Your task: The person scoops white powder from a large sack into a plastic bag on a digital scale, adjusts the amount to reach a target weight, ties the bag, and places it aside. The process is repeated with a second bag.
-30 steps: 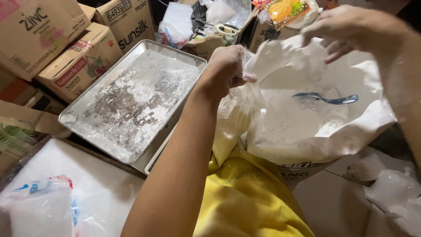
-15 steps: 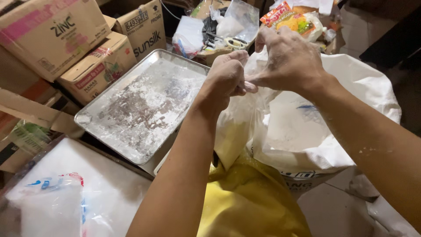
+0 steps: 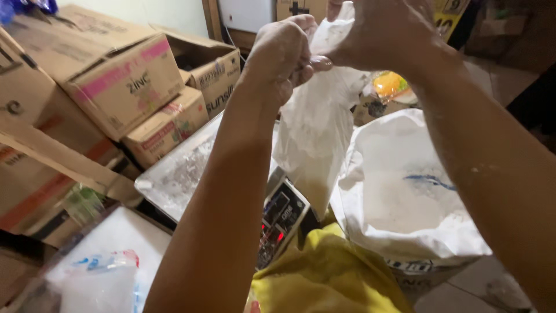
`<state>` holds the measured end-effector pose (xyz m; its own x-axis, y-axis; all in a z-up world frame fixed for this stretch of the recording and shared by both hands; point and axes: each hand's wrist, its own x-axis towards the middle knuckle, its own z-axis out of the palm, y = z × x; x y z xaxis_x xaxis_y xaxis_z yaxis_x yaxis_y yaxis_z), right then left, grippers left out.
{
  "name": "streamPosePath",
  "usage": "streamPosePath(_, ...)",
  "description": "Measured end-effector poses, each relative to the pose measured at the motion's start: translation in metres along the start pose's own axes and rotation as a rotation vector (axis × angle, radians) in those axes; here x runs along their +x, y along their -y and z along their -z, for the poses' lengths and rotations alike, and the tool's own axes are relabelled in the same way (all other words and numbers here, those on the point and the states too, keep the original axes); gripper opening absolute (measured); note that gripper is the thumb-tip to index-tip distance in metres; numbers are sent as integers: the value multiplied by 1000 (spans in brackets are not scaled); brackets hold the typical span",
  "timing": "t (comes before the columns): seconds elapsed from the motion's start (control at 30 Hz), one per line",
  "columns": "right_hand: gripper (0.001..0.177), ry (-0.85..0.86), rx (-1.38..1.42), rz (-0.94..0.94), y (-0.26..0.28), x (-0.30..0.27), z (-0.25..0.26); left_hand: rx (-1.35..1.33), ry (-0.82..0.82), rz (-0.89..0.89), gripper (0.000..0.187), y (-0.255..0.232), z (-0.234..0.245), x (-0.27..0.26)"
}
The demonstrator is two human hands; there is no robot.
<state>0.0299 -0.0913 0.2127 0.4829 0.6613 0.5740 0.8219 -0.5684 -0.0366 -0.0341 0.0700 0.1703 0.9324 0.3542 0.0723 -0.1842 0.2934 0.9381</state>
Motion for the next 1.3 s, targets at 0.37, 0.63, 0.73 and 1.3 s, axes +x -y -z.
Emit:
streamPosePath(0.37, 64, -202, 98, 166, 7, 75, -46, -89, -81, -226, 40, -38, 54, 36)
streamPosePath(0.63, 64, -141, 204, 344, 69, 67, -96, -3, -150, -205, 46, 5, 137, 11)
streamPosePath(0.73, 61, -100, 231, 357, 85, 58, -105, -73, -157, -125, 69, 17, 161, -2)
streamPosePath(1.3, 62, -164, 820, -323, 41, 50, -102, 4, -129, -215, 74, 2, 154, 5)
